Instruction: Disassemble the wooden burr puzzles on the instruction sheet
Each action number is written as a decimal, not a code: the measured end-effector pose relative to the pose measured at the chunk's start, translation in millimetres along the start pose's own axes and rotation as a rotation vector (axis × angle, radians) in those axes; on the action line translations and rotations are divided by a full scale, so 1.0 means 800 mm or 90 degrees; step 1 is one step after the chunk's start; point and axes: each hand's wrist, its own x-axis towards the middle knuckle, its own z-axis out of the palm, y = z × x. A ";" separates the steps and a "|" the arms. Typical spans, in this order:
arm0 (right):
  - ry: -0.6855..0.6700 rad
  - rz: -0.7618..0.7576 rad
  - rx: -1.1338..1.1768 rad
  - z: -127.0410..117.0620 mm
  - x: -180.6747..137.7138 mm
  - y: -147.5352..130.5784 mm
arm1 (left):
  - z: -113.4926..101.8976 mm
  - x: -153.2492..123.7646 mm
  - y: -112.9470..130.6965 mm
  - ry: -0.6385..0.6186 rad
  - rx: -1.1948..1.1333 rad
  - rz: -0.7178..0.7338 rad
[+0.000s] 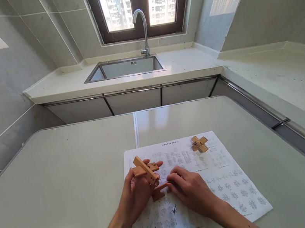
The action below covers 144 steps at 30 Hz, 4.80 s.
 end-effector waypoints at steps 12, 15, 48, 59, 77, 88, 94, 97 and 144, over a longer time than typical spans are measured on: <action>0.046 0.083 0.249 -0.007 0.002 -0.002 | -0.012 -0.001 -0.006 -0.100 0.016 -0.070; 0.006 0.131 0.398 -0.012 0.004 -0.004 | -0.015 -0.001 -0.012 -0.152 0.034 -0.079; -0.084 0.321 0.786 -0.024 0.010 0.000 | -0.029 -0.008 -0.021 -0.194 0.103 -0.097; -0.069 0.299 0.773 -0.024 0.010 -0.002 | -0.027 -0.006 -0.020 -0.195 0.082 -0.071; -0.056 0.278 0.748 -0.018 0.009 -0.002 | -0.022 -0.006 -0.016 -0.186 0.041 -0.069; -0.018 0.272 0.721 -0.019 0.008 -0.005 | -0.021 -0.004 -0.014 -0.145 0.095 -0.061; -0.015 0.260 0.727 -0.021 0.011 -0.007 | -0.028 -0.003 -0.019 -0.153 0.076 -0.076; -0.012 0.253 0.708 -0.022 0.010 -0.006 | -0.023 -0.002 -0.012 -0.143 0.099 -0.085; 0.038 0.126 0.192 -0.004 0.006 0.005 | 0.001 -0.016 -0.012 -0.271 1.207 0.347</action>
